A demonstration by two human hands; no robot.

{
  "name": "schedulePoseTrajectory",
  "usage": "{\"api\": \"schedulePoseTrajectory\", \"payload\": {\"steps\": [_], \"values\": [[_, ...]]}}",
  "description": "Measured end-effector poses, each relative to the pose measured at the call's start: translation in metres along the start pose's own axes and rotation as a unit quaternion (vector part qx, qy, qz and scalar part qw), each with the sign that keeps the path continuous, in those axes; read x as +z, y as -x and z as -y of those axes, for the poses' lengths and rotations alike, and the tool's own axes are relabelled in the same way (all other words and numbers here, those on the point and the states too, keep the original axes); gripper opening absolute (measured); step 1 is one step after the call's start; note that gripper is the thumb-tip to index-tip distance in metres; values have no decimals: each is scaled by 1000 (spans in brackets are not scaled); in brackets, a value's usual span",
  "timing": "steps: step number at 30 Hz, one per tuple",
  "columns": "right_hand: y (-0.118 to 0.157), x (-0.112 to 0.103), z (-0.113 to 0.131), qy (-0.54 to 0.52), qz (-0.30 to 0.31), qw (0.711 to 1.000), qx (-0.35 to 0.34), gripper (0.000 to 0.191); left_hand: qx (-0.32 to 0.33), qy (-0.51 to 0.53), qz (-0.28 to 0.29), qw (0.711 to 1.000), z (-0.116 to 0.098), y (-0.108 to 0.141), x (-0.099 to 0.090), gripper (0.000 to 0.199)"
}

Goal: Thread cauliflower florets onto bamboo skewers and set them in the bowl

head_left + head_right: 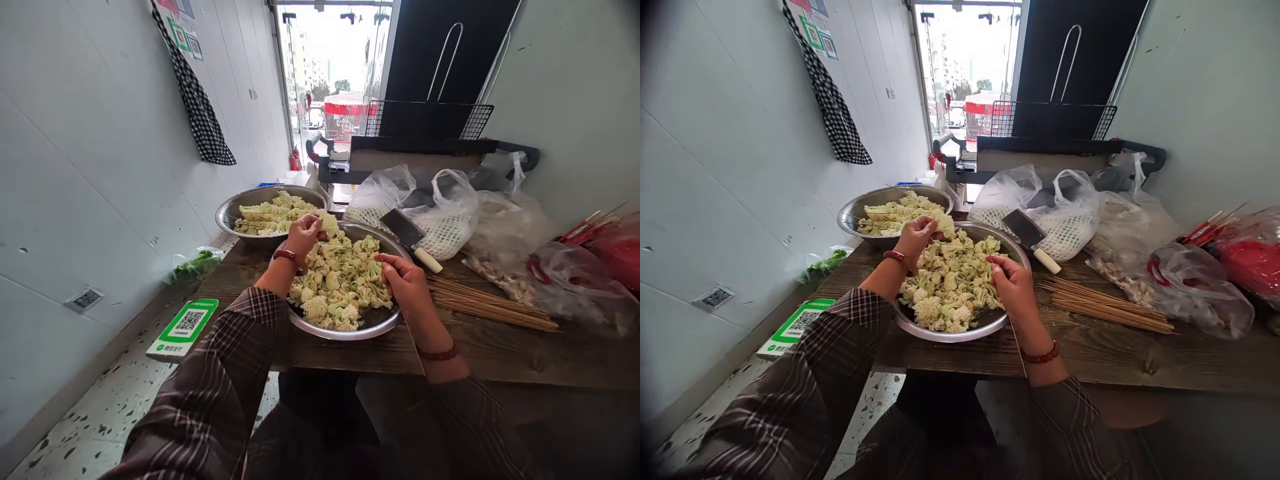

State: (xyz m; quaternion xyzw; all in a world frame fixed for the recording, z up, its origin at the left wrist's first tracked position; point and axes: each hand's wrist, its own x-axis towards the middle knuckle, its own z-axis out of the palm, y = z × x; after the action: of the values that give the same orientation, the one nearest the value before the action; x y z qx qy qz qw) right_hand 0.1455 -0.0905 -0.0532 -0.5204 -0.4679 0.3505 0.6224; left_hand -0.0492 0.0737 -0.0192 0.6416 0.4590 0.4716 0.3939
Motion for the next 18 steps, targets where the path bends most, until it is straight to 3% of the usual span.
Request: {"api": "schedulePoseTrajectory", "payload": {"steps": [3, 8, 13, 18], "values": [[-1, 0, -1, -4, 2, 1000, -3, 37, -49, 157, 77, 983, -17, 14, 5, 26], [-2, -1, -3, -17, 1, 1000, -7, 36, -62, 248, 159, 954, -39, 43, 18, 23], [-2, 0, -1, -27, -23, 999, -4, 36, -92, 294, 216, 926, -32, 63, 30, 25], [-2, 0, 0, -31, -28, 999, -7, 37, -60, 237, 228, 943, -21, 68, 35, 16]]}}
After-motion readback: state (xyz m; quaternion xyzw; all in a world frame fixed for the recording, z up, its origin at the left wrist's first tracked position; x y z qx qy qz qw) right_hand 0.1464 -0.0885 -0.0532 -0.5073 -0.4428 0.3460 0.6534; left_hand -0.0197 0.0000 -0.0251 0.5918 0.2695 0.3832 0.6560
